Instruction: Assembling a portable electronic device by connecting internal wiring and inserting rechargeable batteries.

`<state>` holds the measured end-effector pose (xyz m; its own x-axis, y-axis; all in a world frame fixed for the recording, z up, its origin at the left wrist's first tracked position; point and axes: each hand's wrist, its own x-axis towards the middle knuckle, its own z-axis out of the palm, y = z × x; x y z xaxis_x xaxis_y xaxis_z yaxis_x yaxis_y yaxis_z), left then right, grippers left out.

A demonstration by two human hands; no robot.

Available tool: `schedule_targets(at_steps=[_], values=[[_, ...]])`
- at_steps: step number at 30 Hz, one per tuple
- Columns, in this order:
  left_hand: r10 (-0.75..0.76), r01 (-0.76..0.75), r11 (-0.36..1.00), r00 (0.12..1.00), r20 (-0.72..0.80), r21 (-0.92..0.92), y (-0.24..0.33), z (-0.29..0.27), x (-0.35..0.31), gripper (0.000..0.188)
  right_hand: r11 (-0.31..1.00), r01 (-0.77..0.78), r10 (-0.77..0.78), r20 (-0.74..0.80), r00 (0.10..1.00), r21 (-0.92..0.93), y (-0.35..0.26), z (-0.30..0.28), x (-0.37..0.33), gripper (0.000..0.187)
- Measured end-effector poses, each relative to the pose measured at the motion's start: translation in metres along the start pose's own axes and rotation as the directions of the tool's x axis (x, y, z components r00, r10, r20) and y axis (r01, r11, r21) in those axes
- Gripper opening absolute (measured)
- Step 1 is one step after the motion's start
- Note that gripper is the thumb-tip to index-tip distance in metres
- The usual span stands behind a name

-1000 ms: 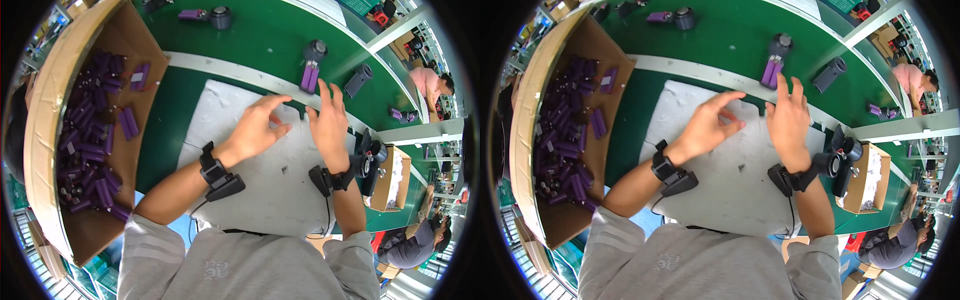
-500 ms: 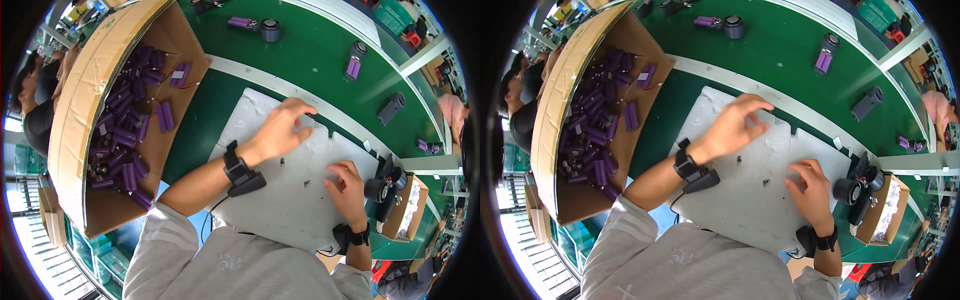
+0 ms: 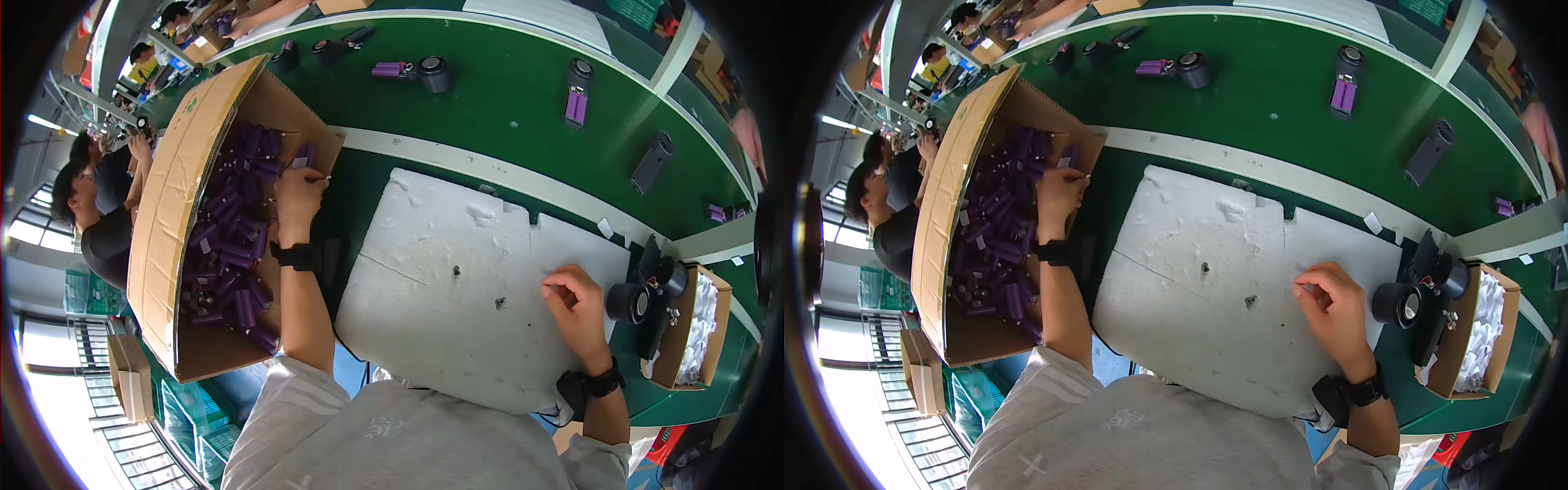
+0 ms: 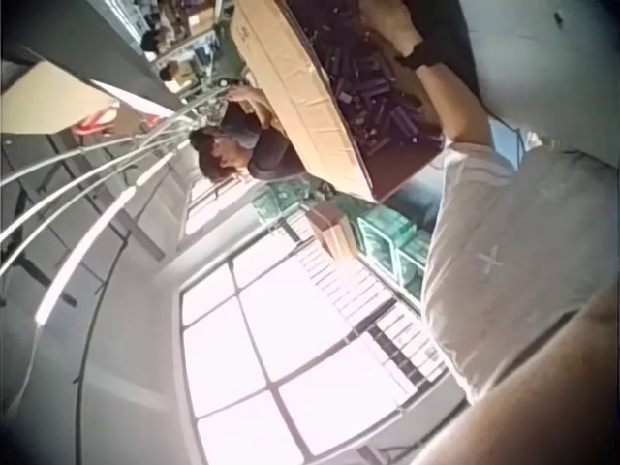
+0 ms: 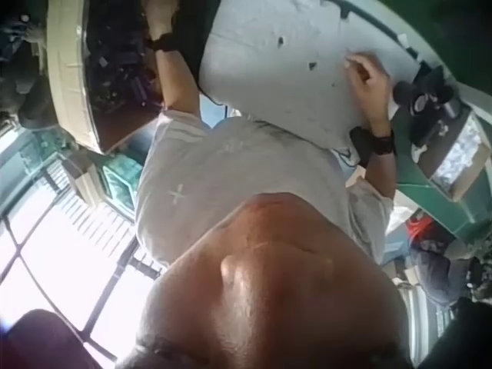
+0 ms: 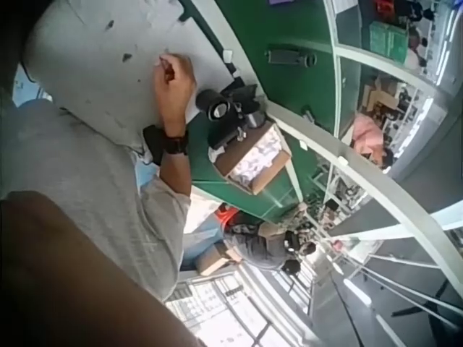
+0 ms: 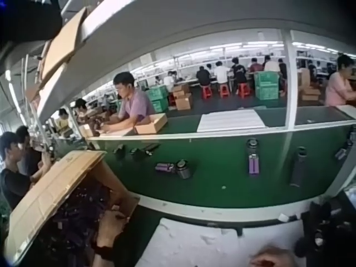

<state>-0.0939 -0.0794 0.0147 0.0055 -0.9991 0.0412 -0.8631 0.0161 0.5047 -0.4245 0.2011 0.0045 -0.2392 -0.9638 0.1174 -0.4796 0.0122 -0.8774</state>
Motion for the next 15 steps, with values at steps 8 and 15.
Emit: schedule_targets(at_steps=[8,15], values=[[0.436,-0.137,0.682,0.865,0.249,-0.719,0.067,-0.046,-0.061,0.006,0.997,0.065,-0.056,-0.177,0.983,0.048,-0.01,0.005,0.0,0.033],[0.831,-0.131,0.515,0.318,0.456,-0.847,0.166,-0.002,-0.134,0.01,0.926,0.225,-0.272,0.121,0.955,0.304,0.012,0.006,-0.019,0.055]])
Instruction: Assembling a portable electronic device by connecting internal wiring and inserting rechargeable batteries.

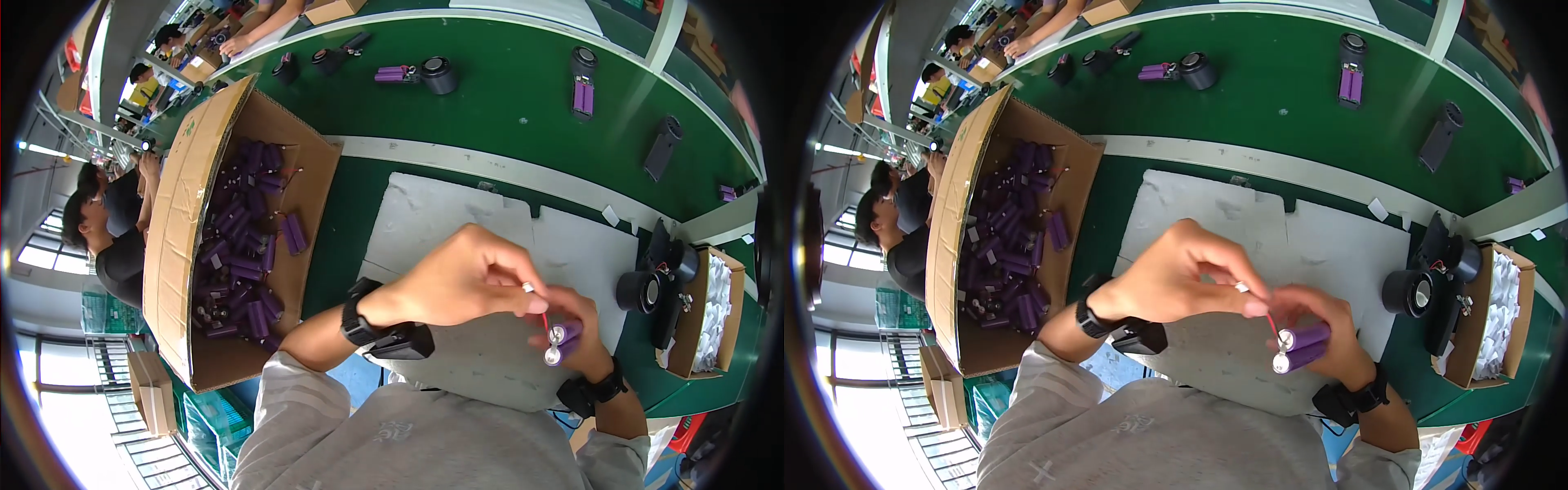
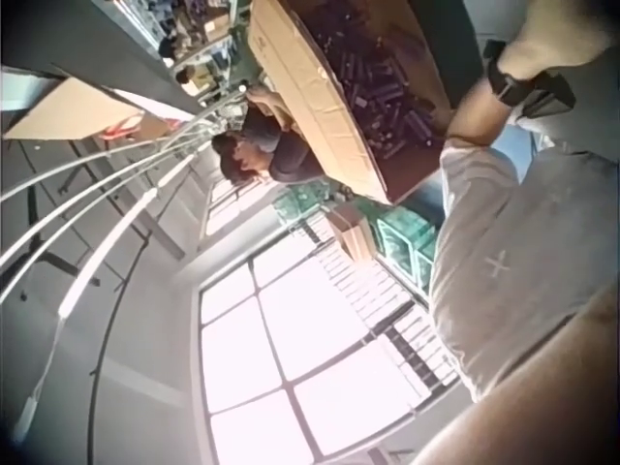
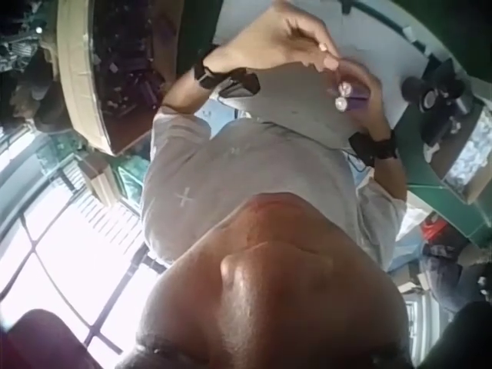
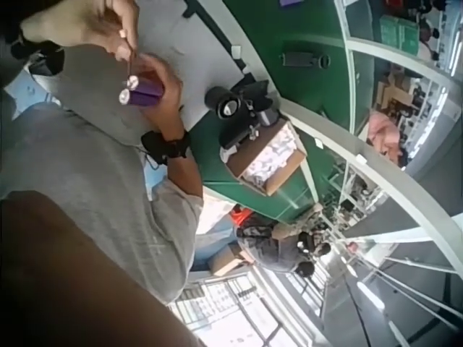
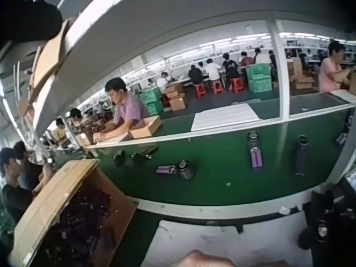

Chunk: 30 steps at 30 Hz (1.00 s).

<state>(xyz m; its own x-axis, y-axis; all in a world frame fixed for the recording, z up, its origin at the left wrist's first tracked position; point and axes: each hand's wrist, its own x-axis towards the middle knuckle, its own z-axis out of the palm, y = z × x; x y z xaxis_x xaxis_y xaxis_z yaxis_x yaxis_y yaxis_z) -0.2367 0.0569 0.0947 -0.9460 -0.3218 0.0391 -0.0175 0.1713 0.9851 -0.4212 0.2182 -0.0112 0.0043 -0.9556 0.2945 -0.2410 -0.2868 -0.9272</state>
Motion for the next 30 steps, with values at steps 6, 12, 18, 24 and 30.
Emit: schedule_targets(at_steps=[6,12,18,24,30], values=[[-0.161,0.153,0.934,0.987,0.002,-0.323,-0.013,0.0,0.026,0.012,0.945,-0.264,0.276,-0.037,0.961,0.195,-0.009,0.004,-0.002,0.052],[-0.099,0.102,0.96,0.995,0.025,-0.262,-0.031,-0.007,0.032,0.014,0.882,-0.277,0.347,-0.128,0.929,0.381,-0.011,0.008,0.003,0.041],[0.132,-0.148,0.985,0.976,-0.172,-0.086,-0.043,-0.045,0.073,0.02,0.949,-0.292,0.293,0.013,0.956,0.119,-0.005,-0.007,-0.001,0.037],[0.094,-0.116,0.991,0.236,-0.967,0.068,-0.126,-0.271,0.149,0.053,0.806,-0.41,0.476,-0.056,0.878,0.427,-0.006,0.005,0.004,0.031],[0.059,0.493,0.869,-0.171,-0.983,-0.033,-0.171,-0.347,0.148,0.077,0.787,-0.402,0.505,-0.114,0.856,0.467,-0.004,0.002,0.002,0.028]])
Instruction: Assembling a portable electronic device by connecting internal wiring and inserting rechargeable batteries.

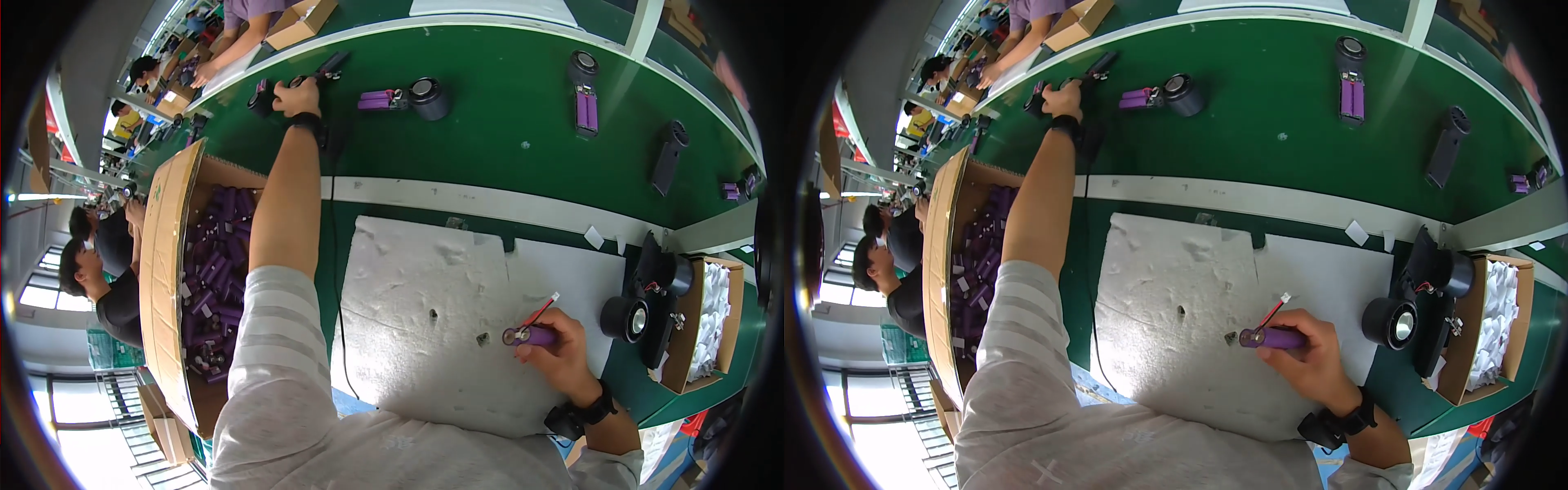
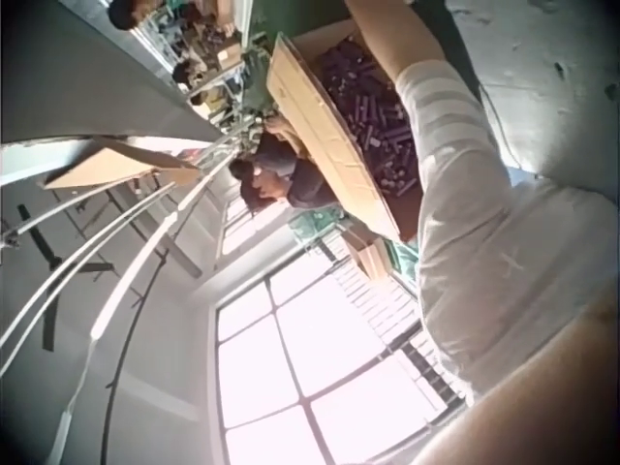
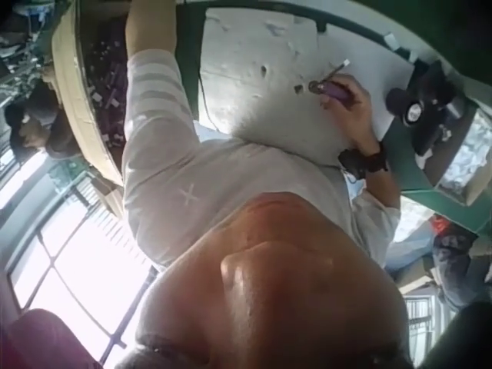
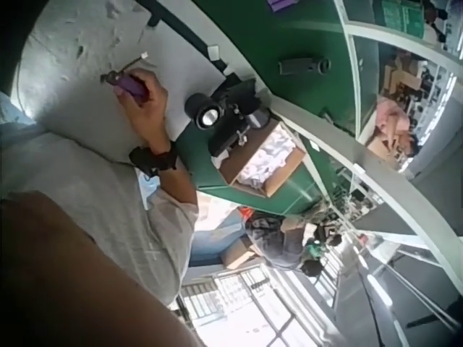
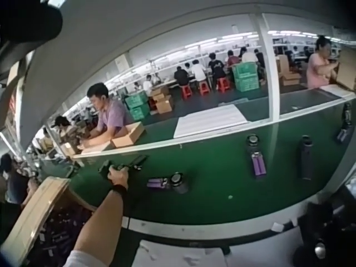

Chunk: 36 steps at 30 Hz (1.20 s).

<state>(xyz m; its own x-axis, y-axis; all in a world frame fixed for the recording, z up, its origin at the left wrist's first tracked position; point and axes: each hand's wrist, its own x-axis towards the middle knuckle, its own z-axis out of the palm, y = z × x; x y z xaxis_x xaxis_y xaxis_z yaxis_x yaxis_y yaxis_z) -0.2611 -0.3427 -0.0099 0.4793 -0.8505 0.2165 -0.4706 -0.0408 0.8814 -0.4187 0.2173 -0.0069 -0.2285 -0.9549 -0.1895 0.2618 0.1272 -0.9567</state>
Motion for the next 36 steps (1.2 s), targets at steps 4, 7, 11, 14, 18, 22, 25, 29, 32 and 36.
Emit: schedule_targets(at_steps=[4,7,11,14,18,22,25,29,32,36], values=[[0.164,-0.168,0.984,0.985,0.052,0.063,-0.032,0.007,0.057,0.078,0.997,0.04,-0.035,0.075,0.997,-0.07,-0.008,0.0,0.002,0.028],[0.3,-0.303,0.953,0.922,0.244,-0.026,-0.043,0.016,0.081,0.077,0.945,0.244,-0.205,0.188,0.961,-0.22,-0.009,-0.003,0.008,0.028],[0.244,-0.295,0.936,0.937,0.248,0.194,-0.025,-0.005,0.044,0.075,0.967,0.171,-0.143,0.155,0.978,-0.189,-0.009,-0.002,0.01,0.028],[0.065,0.032,0.971,0.918,0.391,-0.237,0.02,-0.025,-0.012,0.068,0.999,0.043,-0.043,0.103,0.994,-0.005,-0.004,0.0,0.006,0.027],[0.287,0.318,0.796,0.55,0.784,-0.515,0.082,-0.082,-0.095,0.058,0.973,-0.025,0.009,0.069,0.998,0.229,-0.003,0.004,0.007,0.023],[0.573,0.461,0.757,-0.128,0.81,-0.463,0.11,-0.161,-0.203,0.066,0.913,-0.028,0.013,0.039,0.999,0.408,-0.004,-0.004,0.004,0.023],[0.587,0.484,0.768,-0.268,0.764,-0.42,0.073,-0.193,-0.27,0.073,0.93,-0.022,0.048,-0.063,0.997,0.366,-0.008,-0.001,0.01,0.024],[0.501,0.295,0.852,-0.224,0.836,-0.431,0.041,-0.211,-0.309,0.069,0.993,0.074,-0.067,-0.072,0.995,0.094,-0.01,-0.008,0.008,0.03],[0.592,0.192,0.802,-0.13,0.795,-0.566,0.025,-0.193,-0.316,0.065,0.978,0.111,-0.128,-0.087,0.988,-0.176,-0.013,-0.007,0.011,0.033],[0.612,0.245,0.774,-0.057,0.789,-0.583,0.014,-0.185,-0.33,0.054,0.893,0.084,-0.166,-0.15,0.975,-0.442,-0.015,0.003,0.008,0.038]])
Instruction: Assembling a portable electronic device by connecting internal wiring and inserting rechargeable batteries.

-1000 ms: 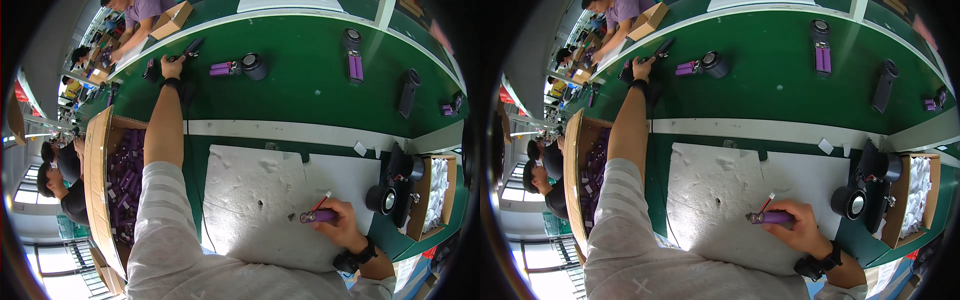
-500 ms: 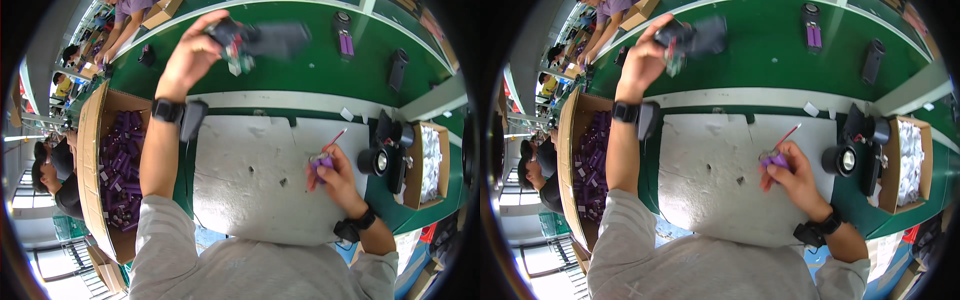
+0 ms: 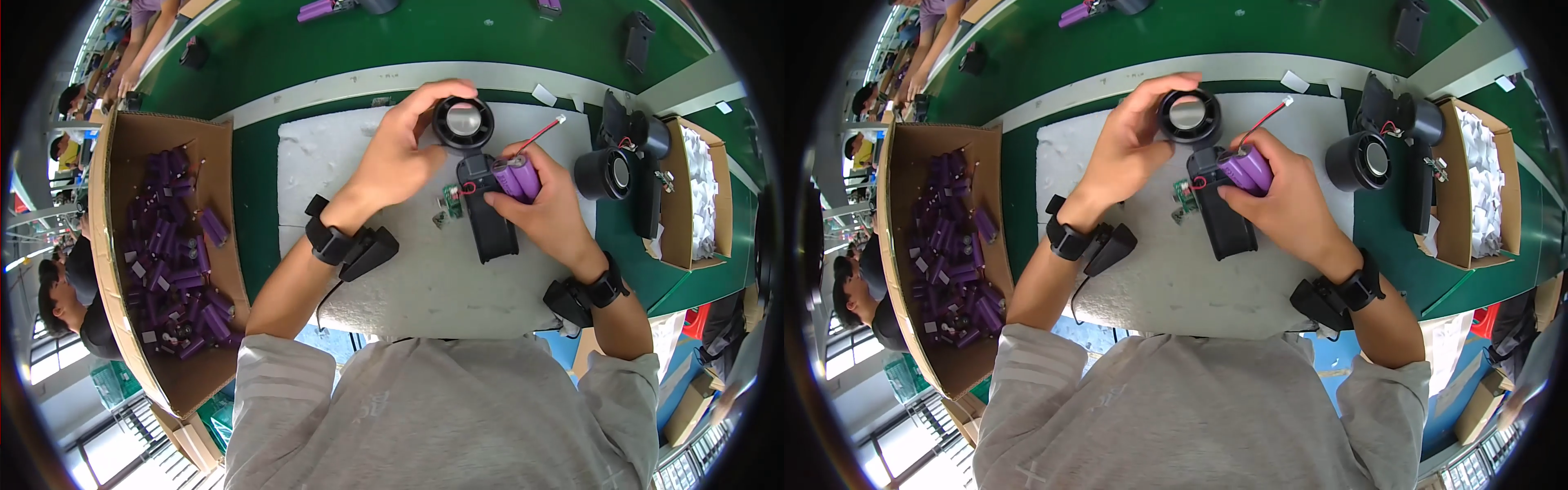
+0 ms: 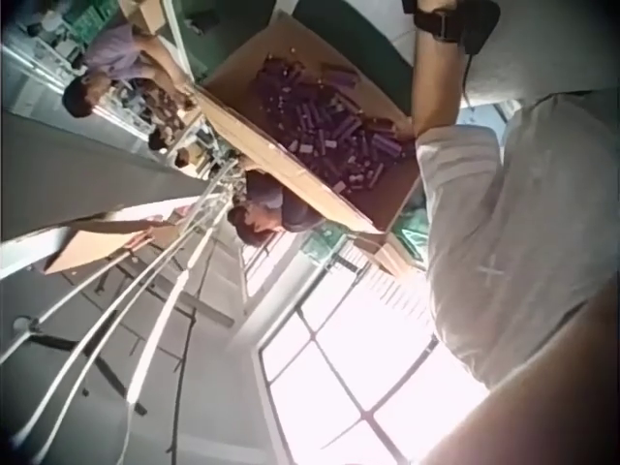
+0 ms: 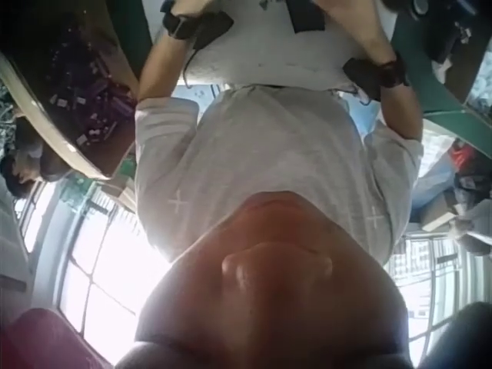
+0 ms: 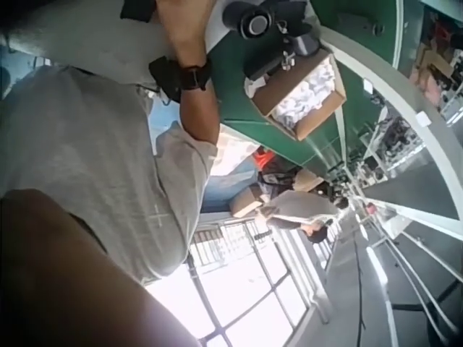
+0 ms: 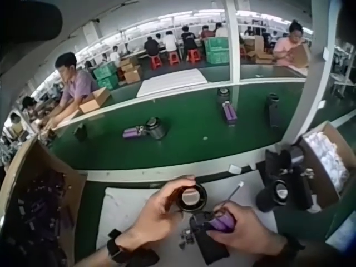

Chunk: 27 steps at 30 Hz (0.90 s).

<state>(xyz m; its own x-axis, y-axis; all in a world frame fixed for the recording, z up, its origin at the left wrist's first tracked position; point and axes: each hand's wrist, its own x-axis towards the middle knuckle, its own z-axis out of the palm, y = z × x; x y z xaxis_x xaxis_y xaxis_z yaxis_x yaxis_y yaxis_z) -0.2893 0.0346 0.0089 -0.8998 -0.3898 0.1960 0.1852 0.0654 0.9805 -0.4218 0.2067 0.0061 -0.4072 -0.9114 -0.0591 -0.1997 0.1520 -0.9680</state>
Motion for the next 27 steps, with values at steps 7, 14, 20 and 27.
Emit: schedule_targets(at_steps=[7,14,20,27], values=[[-0.173,0.19,0.922,0.982,-0.078,0.338,0.006,0.01,-0.036,0.039,0.979,0.009,-0.034,-0.116,0.993,-0.205,0.002,0.01,-0.002,0.037],[-0.13,0.12,0.92,0.991,0.002,0.373,-0.006,0.003,-0.044,0.03,0.86,0.271,-0.331,-0.069,0.941,-0.433,0.002,0.016,0.001,0.038],[-0.125,0.122,0.968,0.992,0.003,0.219,-0.006,0.005,-0.046,0.026,0.702,0.546,-0.56,0.118,0.82,-0.457,0.001,0.016,0.007,0.039],[-0.053,0.047,0.985,0.998,0.035,0.163,-0.01,0.005,-0.046,0.027,0.687,0.545,-0.581,0.087,0.809,-0.481,0.007,0.019,0.008,0.032]])
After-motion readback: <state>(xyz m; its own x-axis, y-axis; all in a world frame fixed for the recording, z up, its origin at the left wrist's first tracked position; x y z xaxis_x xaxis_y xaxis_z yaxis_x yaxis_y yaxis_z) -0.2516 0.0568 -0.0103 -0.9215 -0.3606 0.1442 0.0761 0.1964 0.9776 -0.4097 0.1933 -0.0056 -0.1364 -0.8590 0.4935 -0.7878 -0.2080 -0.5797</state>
